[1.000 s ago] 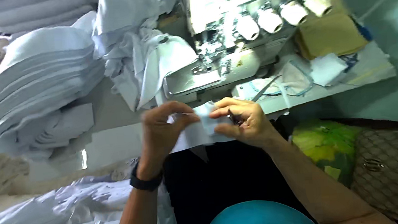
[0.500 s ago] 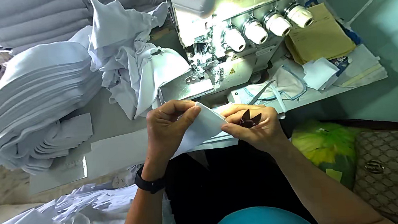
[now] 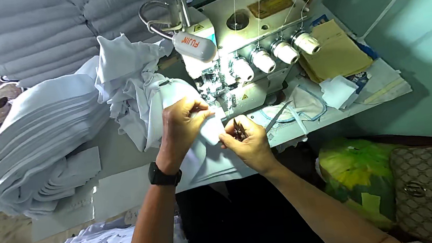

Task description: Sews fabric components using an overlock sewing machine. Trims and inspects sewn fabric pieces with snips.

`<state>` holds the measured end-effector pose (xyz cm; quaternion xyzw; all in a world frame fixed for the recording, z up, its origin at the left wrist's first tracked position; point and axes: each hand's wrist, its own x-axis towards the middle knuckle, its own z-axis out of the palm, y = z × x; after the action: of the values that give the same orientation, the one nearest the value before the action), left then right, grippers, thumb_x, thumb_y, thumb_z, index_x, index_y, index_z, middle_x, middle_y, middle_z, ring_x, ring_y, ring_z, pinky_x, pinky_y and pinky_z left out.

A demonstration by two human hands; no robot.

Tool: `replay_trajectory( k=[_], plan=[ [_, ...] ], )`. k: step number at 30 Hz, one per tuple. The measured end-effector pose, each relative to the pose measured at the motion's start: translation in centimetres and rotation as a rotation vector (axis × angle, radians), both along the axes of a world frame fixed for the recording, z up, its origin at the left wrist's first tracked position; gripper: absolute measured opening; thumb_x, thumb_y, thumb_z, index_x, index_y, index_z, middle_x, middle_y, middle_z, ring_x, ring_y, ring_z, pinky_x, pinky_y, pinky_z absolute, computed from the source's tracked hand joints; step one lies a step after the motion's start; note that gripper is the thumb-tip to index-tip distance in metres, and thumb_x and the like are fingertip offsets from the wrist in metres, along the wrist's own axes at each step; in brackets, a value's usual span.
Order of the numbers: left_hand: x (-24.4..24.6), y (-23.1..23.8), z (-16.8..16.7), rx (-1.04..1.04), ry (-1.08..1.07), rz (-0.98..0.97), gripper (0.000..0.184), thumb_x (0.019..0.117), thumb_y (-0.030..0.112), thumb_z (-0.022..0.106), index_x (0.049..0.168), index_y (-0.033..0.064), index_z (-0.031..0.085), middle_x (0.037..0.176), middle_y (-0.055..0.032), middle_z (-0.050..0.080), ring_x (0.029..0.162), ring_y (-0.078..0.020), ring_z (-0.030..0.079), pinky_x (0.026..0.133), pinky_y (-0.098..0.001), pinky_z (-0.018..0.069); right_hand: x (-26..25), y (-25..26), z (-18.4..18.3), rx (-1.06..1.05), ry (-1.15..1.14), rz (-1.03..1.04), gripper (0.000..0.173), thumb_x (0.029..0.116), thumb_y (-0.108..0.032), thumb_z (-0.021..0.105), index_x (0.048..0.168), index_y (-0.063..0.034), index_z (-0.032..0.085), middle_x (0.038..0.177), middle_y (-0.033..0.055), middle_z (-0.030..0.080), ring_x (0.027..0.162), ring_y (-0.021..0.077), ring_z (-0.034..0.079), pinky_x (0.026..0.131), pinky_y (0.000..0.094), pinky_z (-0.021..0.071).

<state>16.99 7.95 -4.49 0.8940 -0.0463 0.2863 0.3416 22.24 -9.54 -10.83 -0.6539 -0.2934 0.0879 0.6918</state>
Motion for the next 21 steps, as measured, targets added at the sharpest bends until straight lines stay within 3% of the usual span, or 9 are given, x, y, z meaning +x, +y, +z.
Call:
replay_trajectory(
  k=[2, 5, 7, 8, 10, 15, 18, 21],
  plan=[
    [0.4, -0.2, -0.5, 0.143, 0.052, 0.057, 0.007, 0.0893, 0.008, 0.076, 0.088, 0.0024, 0.072, 0.093, -0.0089, 0.065, 0.085, -0.0145, 0.064, 0.075, -0.0262, 0.0539, -0.2, -0.1, -0.8, 0.003, -0.078, -0.048, 0.009, 0.0879, 0.0, 0.07, 0.095, -0.0011, 0.066, 0.078, 0.0018, 0.068, 0.063, 0.0039, 0.064, 0.059, 0.0195, 0.0568],
    [-0.9, -3.7, -1.4, 0.476, 0.101, 0.317, 0.017, 0.0981, 0.009, 0.061, 0.103, 0.0019, 0.076, 0.098, -0.0156, 0.068, 0.091, -0.0315, 0.065, 0.078, -0.0463, 0.0502, -0.4, -0.8, -1.1, -0.055, -0.213, -0.078, 0.007, 0.088, -0.003, 0.068, 0.093, 0.0, 0.071, 0.079, 0.0029, 0.07, 0.066, 0.0012, 0.062, 0.06, 0.016, 0.0524],
    [-1.9, -6.0, -3.3, 0.591, 0.118, 0.471, 0.026, 0.0975, 0.008, 0.057, 0.118, 0.0037, 0.073, 0.115, -0.0143, 0.071, 0.109, -0.0312, 0.066, 0.093, -0.0464, 0.0501, -0.2, -0.8, -0.9, -0.1, -0.282, -0.101, 0.007, 0.0881, -0.006, 0.068, 0.092, -0.0019, 0.072, 0.078, 0.0019, 0.07, 0.064, 0.0, 0.06, 0.058, 0.0145, 0.049],
    [-2.2, -6.3, -4.1, 0.58, 0.125, 0.494, 0.03, 0.0996, 0.009, 0.054, 0.125, 0.0048, 0.071, 0.126, -0.0129, 0.069, 0.121, -0.0296, 0.063, 0.103, -0.0454, 0.0472, -0.1, -0.6, -0.8, -0.106, -0.304, -0.108, 0.007, 0.0878, -0.005, 0.068, 0.092, -0.0019, 0.072, 0.078, 0.0019, 0.07, 0.063, 0.0, 0.058, 0.057, 0.0144, 0.0478],
    [-2.2, -5.8, -4.6, 0.479, 0.122, 0.45, 0.032, 0.1029, 0.009, 0.049, 0.129, 0.003, 0.067, 0.136, -0.0142, 0.065, 0.132, -0.0298, 0.057, 0.112, -0.0467, 0.0416, 0.3, -0.2, -0.5, -0.106, -0.338, -0.117, 0.008, 0.0878, -0.004, 0.068, 0.094, -0.0012, 0.073, 0.08, 0.0029, 0.071, 0.063, 0.0005, 0.059, 0.057, 0.0142, 0.0478],
    [-1.2, -3.2, -2.9, 0.307, 0.16, 0.309, 0.03, 0.1026, 0.008, 0.047, 0.121, -0.0018, 0.068, 0.133, -0.0159, 0.067, 0.132, -0.032, 0.059, 0.111, -0.0517, 0.0435, 1.5, 0.9, 0.7, -0.156, -0.435, -0.134, 0.012, 0.0887, -0.005, 0.069, 0.096, -0.0001, 0.077, 0.083, 0.0059, 0.074, 0.068, 0.0035, 0.065, 0.064, 0.0169, 0.0543],
    [-0.1, -0.8, -1.5, 0.228, 0.234, 0.238, 0.032, 0.1021, 0.01, 0.046, 0.123, -0.0033, 0.066, 0.136, -0.0165, 0.065, 0.133, -0.0325, 0.058, 0.111, -0.0523, 0.0436, 2.8, 1.8, 0.9, -0.247, -0.534, -0.212, 0.014, 0.0887, -0.013, 0.07, 0.097, -0.0048, 0.079, 0.074, 0.005, 0.072, 0.059, 0.0107, 0.064, 0.053, 0.0283, 0.0497],
    [0.7, 1.5, -0.7, 0.174, 0.256, 0.203, 0.031, 0.0992, 0.012, 0.055, 0.126, -0.0017, 0.062, 0.129, -0.0194, 0.066, 0.118, -0.0353, 0.064, 0.099, -0.0525, 0.0504, 2.9, 2.0, 1.2, -0.311, -0.596, -0.257, 0.017, 0.089, -0.016, 0.07, 0.099, -0.0063, 0.079, 0.073, 0.0061, 0.072, 0.058, 0.0162, 0.065, 0.051, 0.0343, 0.0483]
  ],
)
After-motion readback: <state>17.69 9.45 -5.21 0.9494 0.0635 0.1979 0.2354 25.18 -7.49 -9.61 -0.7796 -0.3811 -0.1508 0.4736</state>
